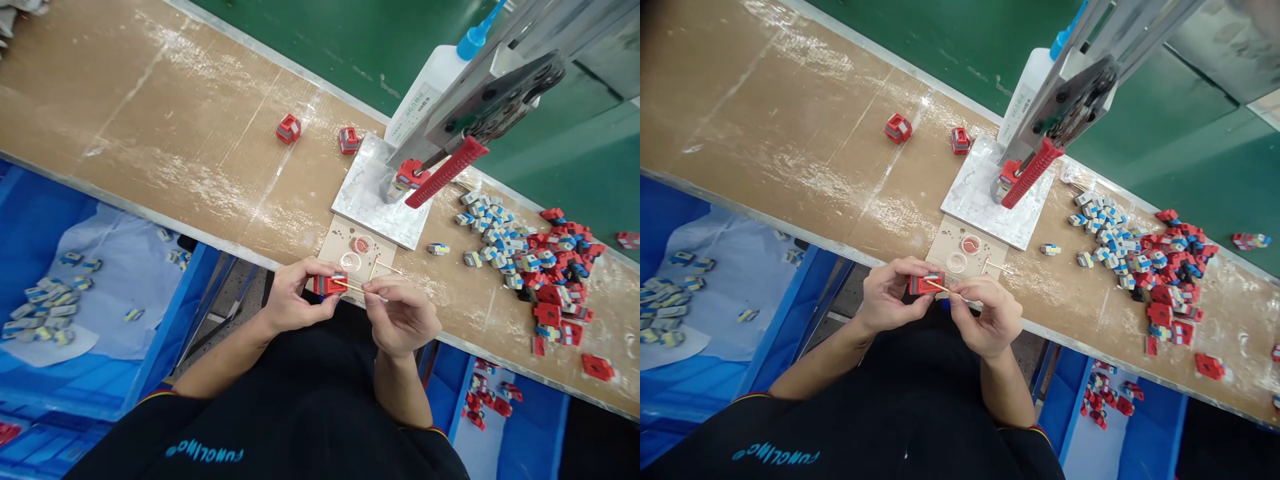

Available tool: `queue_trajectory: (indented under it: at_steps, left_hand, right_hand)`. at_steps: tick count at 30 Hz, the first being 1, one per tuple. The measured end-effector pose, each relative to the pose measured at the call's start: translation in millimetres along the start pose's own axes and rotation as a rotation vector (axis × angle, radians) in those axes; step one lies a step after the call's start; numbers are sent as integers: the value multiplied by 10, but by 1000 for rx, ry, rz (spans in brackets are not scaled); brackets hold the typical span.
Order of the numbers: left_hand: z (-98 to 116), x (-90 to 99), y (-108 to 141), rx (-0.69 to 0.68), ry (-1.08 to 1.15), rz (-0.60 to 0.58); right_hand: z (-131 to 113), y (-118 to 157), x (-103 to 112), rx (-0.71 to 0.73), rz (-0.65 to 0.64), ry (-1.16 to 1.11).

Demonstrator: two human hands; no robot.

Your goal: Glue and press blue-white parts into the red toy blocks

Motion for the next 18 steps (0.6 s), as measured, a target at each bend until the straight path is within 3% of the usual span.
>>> queue_trajectory:
  at_steps: [5,9,14,16,18]
  left_hand:
    - [-11,8,2,4,-9,21]
    - [-76,55,-3,40,-9,62]
    - [-169,101,-15,93,-33,101]
    - [-188,99,-14,100,-31,97]
    - [-199,92,-8,99,-29,86]
  right_hand:
    - [32,-15,98,-8,25,18]
    - [201,-137,225,-5,98,55]
    - [430,-268,151,64,-282,388]
    - [430,-270,145,82,-309,398]
    - [375,-259,176,48,-225,339]
Point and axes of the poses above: each hand's wrist, its own y-axis away from the middle knuckle, its own x-axis out of the back of the hand, z = x × y, the point moved 2 cm from there along -y, towards the middle knuckle, and after that the axes turned 6 degrees about z, right-handed, at the moved point
